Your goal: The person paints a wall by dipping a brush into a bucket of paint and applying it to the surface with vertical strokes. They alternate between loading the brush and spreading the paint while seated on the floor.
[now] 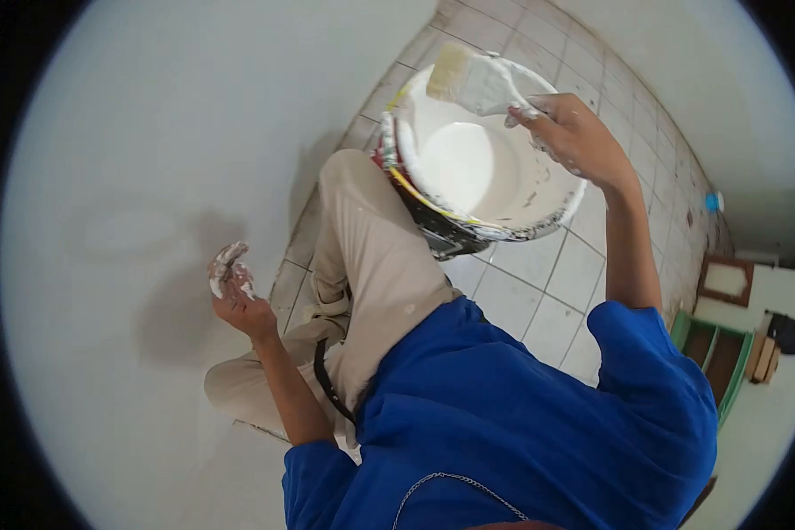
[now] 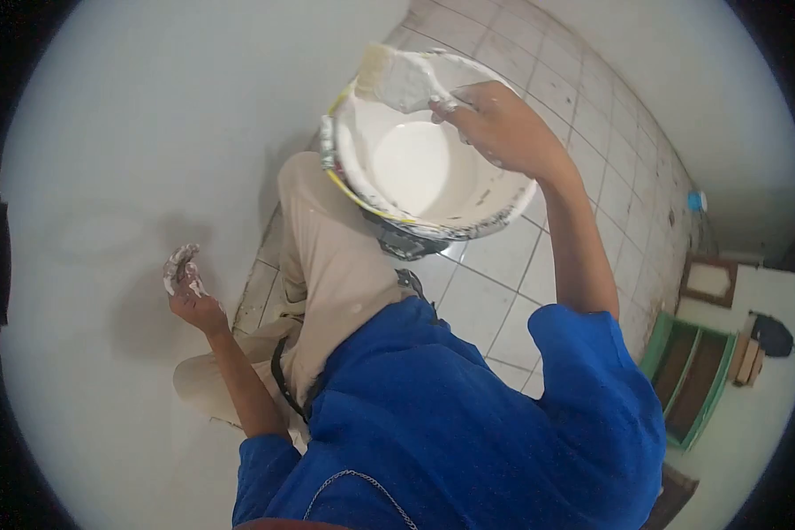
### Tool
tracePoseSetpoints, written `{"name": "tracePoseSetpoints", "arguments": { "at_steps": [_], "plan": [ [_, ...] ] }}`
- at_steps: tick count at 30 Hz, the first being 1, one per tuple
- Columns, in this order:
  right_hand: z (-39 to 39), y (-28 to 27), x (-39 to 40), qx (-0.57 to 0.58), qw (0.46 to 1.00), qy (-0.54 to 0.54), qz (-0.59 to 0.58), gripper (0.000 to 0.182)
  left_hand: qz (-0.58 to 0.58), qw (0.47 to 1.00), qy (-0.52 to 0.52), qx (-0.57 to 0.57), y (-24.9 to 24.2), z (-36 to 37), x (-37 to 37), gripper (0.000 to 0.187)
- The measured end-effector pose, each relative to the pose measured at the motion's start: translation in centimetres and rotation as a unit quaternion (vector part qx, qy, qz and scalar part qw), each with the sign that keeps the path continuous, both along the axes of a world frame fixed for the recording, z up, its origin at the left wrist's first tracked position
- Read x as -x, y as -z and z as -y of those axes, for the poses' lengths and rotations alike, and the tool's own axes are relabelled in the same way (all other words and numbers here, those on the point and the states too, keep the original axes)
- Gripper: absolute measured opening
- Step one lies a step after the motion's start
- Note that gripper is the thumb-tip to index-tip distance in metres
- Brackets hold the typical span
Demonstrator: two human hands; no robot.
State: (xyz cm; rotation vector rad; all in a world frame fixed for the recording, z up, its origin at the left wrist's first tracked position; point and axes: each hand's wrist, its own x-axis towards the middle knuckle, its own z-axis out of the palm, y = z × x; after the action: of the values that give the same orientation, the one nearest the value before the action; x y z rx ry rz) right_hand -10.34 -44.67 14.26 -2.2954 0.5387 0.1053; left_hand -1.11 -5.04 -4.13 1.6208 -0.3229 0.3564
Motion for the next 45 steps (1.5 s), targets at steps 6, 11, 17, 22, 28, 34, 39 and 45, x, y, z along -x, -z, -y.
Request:
{"name": "tracePoseSetpoints", "arguments": {
  "at_steps": [6, 11, 17, 22, 28, 34, 39, 45],
  "plan": [
    [4.8, 6.9, -0.8, 0.205, 0.963, -0.087, -0.149, 0.034, 0.109, 0.949, 0.237, -0.178, -6.1, 10.7, 1.3, 0.026],
    [4.1, 10.5, -2.7, 0.251, 0.893, -0.245, -0.282, 0.028, 0.150, 0.908, 0.324, -0.220, -5.7, 15.8, 2.5, 0.030],
    [2.4, 11.9, -4.2, 0.236, 0.848, -0.328, -0.342, 0.028, 0.102, 0.885, 0.372, -0.260, -6.0, 16.4, 2.7, 0.038],
    [4.0, 9.1, -4.4, 0.158, 0.876, -0.315, -0.329, 0.028, 0.073, 0.880, 0.387, -0.265, -6.1, 16.0, 2.7, 0.042],
    [4.9, 11.3, -3.8, 0.247, 0.872, -0.283, -0.315, 0.028, 0.063, 0.888, 0.383, -0.247, -5.4, 16.3, 2.9, 0.040],
    [3.4, 10.4, -4.2, 0.226, 0.871, -0.289, -0.326, 0.027, 0.052, 0.888, 0.380, -0.254, -5.7, 16.2, 3.1, 0.038],
    [3.6, 4.9, -2.0, 0.222, 0.904, -0.227, -0.285, 0.030, 0.073, 0.888, 0.377, -0.254, -5.3, 16.1, 3.0, 0.039],
    [0.1, 1.3, 5.6, 0.269, 0.921, -0.046, -0.277, 0.053, 0.070, 0.893, 0.390, -0.214, -4.3, 15.5, 2.9, 0.044]
  ]
}}
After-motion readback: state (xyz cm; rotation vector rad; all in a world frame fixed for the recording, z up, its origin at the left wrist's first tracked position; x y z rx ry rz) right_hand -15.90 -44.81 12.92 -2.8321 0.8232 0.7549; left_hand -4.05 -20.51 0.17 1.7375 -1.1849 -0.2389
